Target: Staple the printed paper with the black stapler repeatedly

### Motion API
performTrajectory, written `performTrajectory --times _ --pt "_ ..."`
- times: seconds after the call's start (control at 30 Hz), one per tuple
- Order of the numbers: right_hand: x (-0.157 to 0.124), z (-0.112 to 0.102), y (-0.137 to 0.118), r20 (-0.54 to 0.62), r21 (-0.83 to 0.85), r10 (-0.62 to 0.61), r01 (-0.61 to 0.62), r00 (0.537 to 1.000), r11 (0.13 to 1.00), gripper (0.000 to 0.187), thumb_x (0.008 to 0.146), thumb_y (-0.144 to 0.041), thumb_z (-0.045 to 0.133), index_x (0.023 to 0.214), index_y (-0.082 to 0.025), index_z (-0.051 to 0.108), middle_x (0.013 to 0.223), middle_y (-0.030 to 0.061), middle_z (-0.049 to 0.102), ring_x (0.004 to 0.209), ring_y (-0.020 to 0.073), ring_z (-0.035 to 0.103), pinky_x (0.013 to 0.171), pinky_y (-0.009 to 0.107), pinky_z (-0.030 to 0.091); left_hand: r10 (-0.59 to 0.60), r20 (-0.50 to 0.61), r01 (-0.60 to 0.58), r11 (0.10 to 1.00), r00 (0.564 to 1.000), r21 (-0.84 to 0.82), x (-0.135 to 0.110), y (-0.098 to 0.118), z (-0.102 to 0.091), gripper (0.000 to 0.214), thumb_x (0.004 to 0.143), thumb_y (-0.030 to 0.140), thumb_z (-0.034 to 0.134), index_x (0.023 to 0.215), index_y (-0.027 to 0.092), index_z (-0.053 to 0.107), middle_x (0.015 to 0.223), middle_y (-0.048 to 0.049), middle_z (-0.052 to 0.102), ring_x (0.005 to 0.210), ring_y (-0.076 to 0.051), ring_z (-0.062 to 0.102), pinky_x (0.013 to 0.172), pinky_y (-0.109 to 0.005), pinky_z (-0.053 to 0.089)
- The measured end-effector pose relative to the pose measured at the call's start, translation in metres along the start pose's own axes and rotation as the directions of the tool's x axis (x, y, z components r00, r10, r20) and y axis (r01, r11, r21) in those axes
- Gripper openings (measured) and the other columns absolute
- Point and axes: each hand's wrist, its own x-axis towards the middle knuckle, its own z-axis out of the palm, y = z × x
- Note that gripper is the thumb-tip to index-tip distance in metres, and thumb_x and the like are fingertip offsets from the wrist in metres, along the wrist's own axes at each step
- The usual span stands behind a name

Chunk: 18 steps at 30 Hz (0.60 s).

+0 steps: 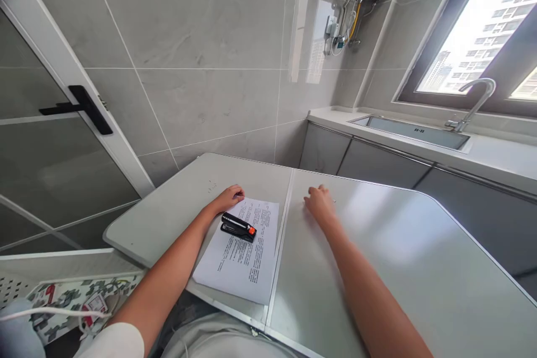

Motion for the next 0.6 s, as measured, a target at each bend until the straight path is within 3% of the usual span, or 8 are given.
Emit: performTrajectory --times 0.1,0.23,0.37,0.47,0.53,0.6 --pt "0.015 0.001 0.047 0.019 -0.097 0.115 -0.112 0.993 0.989 0.036 0.087 -0.034 0.072 0.115 -0.012 0.073 0.118 0.0236 0.061 0.109 0.0350 0.061 0.086 0.041 0.048 -0.002 -0.021 0.002 1.000 1.000 -0.012 0.000 -0.001 0.002 0.010 0.090 0.022 0.062 0.092 0.018 0.071 0.099 -0.0066 0.062 0.100 -0.023 0.058 0.092 -0.036 0.047" --pt "0.019 0.012 0.063 0.070 -0.052 0.068 -0.064 0.995 0.997 0.022 0.085 -0.011 0.061 0.101 -0.012 0.076 0.101 0.0186 0.069 0.103 0.0306 0.064 0.084 0.036 0.047 -0.011 -0.048 0.011 1.000 0.999 0.005 0.000 0.000 0.003 0.009 0.090 0.021 0.063 0.091 0.019 0.071 0.100 -0.0070 0.061 0.100 -0.023 0.057 0.094 -0.038 0.046" --pt "0.017 0.021 0.052 0.016 -0.002 0.012 -0.012 1.000 1.000 0.035 0.080 -0.001 0.052 0.102 -0.013 0.076 0.107 0.0167 0.070 0.101 0.0278 0.066 0.082 0.033 0.047 -0.010 -0.049 0.011 0.999 0.999 0.030 0.001 0.000 0.003 0.008 0.089 0.019 0.063 0.090 0.019 0.071 0.101 -0.0068 0.061 0.101 -0.024 0.056 0.096 -0.039 0.044" --pt "0.012 0.027 0.036 -0.102 0.130 -0.145 0.158 0.984 0.979 0.037 0.084 -0.006 0.048 0.109 -0.016 0.074 0.112 0.0148 0.070 0.098 0.0250 0.066 0.083 0.033 0.049 -0.009 -0.037 0.010 1.000 0.999 0.019 0.002 -0.001 0.001 0.008 0.089 0.021 0.062 0.089 0.020 0.070 0.099 -0.0062 0.061 0.100 -0.023 0.057 0.095 -0.039 0.044" --pt "0.009 0.030 0.020 -0.210 0.266 -0.260 0.311 0.943 0.913 0.032 0.087 -0.012 0.048 0.106 -0.017 0.073 0.107 0.0132 0.070 0.092 0.0242 0.067 0.083 0.035 0.051 -0.011 -0.030 0.011 1.000 0.999 -0.004 0.002 -0.002 0.000 0.008 0.090 0.023 0.062 0.091 0.020 0.069 0.101 -0.0056 0.060 0.096 -0.022 0.058 0.092 -0.037 0.046" --pt "0.008 0.035 -0.001 -0.278 0.399 -0.296 0.390 0.914 0.830 0.026 0.087 -0.016 0.050 0.100 -0.019 0.072 0.101 0.0106 0.070 0.087 0.0235 0.066 0.084 0.038 0.053 -0.029 -0.028 0.027 0.998 0.999 -0.063 0.001 -0.002 -0.001 0.009 0.088 0.028 0.065 0.090 0.020 0.067 0.102 -0.0047 0.058 0.089 -0.019 0.057 0.085 -0.034 0.047"
